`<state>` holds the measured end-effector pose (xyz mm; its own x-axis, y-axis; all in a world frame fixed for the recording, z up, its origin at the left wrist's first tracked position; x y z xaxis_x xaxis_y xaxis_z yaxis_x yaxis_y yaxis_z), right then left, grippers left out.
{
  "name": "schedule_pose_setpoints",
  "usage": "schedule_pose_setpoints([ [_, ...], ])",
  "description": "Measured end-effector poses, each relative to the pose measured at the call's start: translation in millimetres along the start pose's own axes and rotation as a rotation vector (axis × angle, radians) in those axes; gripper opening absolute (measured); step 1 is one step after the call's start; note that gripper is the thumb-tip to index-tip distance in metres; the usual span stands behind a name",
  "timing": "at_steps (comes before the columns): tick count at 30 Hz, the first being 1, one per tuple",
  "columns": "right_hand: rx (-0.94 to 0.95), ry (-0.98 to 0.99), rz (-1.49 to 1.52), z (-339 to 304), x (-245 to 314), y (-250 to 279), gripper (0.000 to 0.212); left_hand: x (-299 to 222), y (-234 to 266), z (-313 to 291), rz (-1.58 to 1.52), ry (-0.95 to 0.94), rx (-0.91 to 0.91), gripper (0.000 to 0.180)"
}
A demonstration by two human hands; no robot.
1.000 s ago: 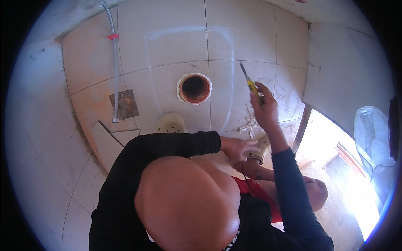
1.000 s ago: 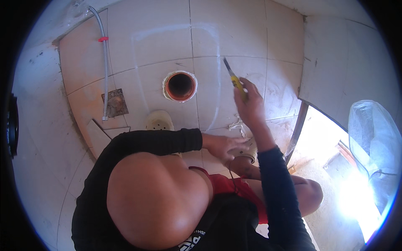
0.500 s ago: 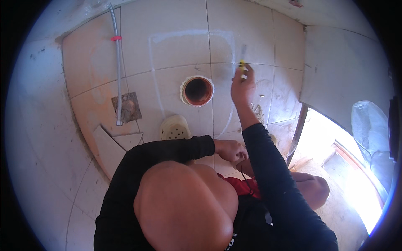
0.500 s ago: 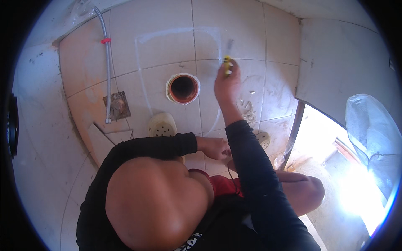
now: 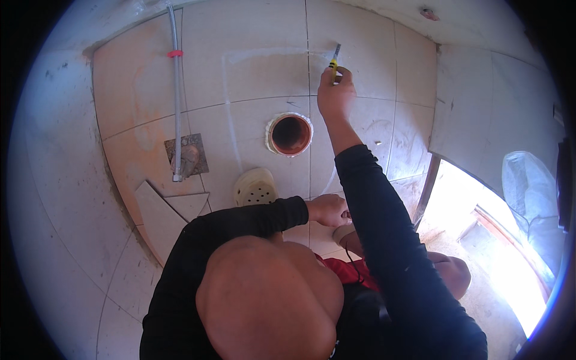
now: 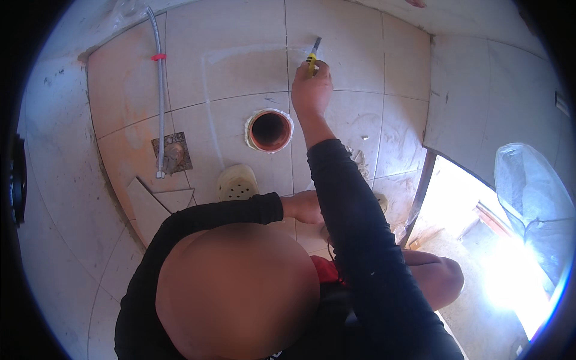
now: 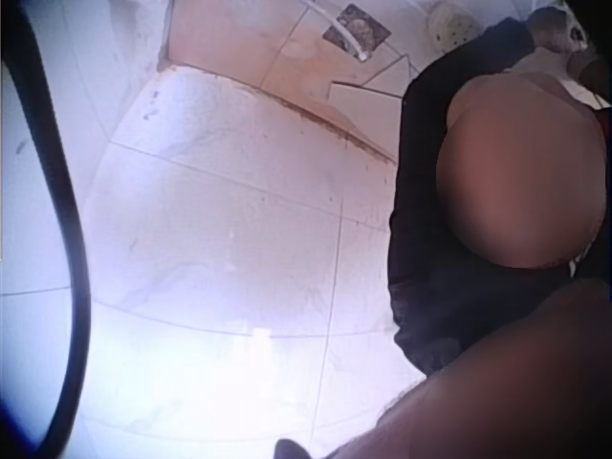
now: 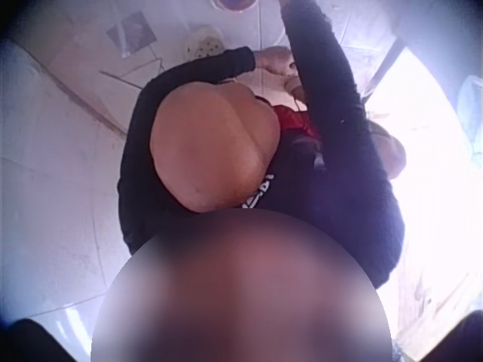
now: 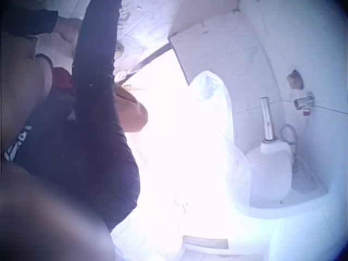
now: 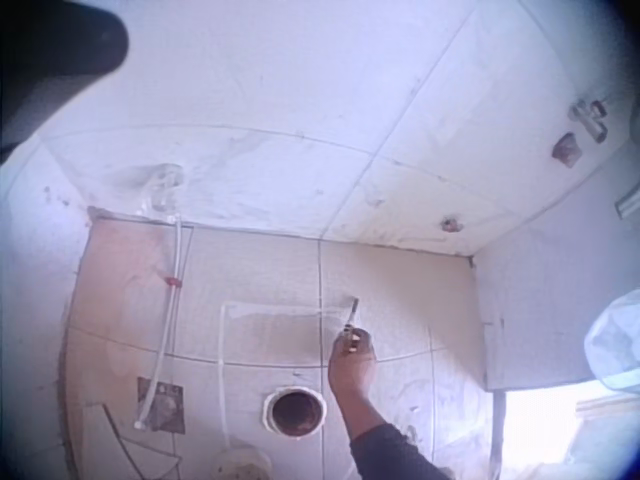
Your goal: The person uses a utility knife to scrape and peel off dried adhesive residue from the tiled floor around a circular pipe opening. They work methodically along the edges of the pipe and the surrounding tile lines, removing strips of the white residue.
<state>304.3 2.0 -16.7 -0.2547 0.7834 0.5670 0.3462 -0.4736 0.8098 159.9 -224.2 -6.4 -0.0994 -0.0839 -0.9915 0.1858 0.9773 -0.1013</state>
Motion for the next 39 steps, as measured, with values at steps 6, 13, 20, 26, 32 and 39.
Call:
schedule_pose_setpoints([
  [6,0.313,0.416,-0.027,-39.3,29.5,-16.7,0.039,1.8,-6.2,-1.7,-0.064,0.041,0.067,0.021],
  [13,0.185,0.368,0.017,-46.6,14.1,-3.0,0.034,9.2,-11.3,1.4,0.046,0.036,0.082,0.023],
  [20,0.154,0.405,-0.036,-47.9,16.9,-1.0,0.033,14.9,-11.7,4.0,0.095,0.057,0.102,0.022],
  [26,0.188,0.347,-0.049,-45.2,9.7,-4.1,0.034,15.8,-7.8,4.3,0.056,0.055,0.076,0.025],
  [32,0.061,0.347,-0.014,-42.1,12.8,12.5,0.034,12.0,4.6,0.8,0.055,0.061,0.014,0.021],
  [39,0.202,0.354,-0.016,-40.3,12.2,-2.4,0.036,-1.7,24.2,-6.7,-0.015,0.030,-0.089,0.019],
])
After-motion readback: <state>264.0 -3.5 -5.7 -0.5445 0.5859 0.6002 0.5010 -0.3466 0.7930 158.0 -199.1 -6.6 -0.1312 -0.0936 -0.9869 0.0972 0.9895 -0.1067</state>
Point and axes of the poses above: each hand's wrist, its own z-axis towards the middle knuckle, its own y-axis out of the back of the hand, x = y × z, the point moved 10 cm from there along z, towards the middle knuckle, and after that the axes turned 2 degrees about -y, right-handed, at the moved point
